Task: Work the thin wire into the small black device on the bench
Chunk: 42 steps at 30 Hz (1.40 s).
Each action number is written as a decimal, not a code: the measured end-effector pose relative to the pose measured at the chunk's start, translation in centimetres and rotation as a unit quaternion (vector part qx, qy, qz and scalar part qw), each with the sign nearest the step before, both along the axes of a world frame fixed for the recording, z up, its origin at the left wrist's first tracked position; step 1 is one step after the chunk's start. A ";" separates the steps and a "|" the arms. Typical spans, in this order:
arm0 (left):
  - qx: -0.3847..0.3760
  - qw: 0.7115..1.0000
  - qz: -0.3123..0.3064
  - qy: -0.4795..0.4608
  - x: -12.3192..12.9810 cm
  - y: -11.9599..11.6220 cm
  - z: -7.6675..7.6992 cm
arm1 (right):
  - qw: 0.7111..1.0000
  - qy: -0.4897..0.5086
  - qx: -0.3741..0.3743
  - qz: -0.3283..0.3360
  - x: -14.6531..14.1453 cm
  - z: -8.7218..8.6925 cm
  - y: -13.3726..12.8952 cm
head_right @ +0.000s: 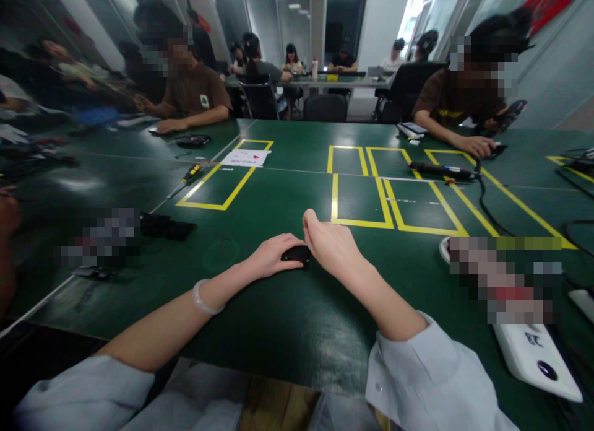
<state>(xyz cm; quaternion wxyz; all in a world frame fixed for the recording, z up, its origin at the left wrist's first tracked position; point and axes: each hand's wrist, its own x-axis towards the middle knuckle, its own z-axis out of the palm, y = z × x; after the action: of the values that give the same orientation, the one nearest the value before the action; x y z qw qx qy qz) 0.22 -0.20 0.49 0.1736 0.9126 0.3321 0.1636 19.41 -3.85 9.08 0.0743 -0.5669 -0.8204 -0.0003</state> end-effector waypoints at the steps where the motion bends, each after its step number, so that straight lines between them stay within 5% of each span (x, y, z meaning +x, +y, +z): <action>1: 0.000 1.000 -0.001 -0.001 0.0 0.0 0.0 | 1.000 0.002 0.001 0.002 0.1 0.0 0.0; 25: 0.041 0.999 -0.005 0.026 0.2 -0.4 0.2 | 0.995 -0.054 0.008 -0.082 -0.1 0.2 0.4; 34: 0.045 0.999 -0.007 0.029 0.2 -0.3 0.0 | 0.998 0.045 0.019 -0.031 0.2 -0.3 0.4; 42: 0.045 0.999 -0.007 0.028 0.3 -0.4 0.1 | 0.999 0.002 0.002 -0.040 0.0 0.0 0.2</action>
<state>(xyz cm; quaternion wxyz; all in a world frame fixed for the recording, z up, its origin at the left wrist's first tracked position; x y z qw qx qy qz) 0.48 -0.59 0.58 0.1238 0.9260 0.3228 0.1518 19.44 -3.66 9.08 0.0773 -0.5991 -0.7969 -0.0040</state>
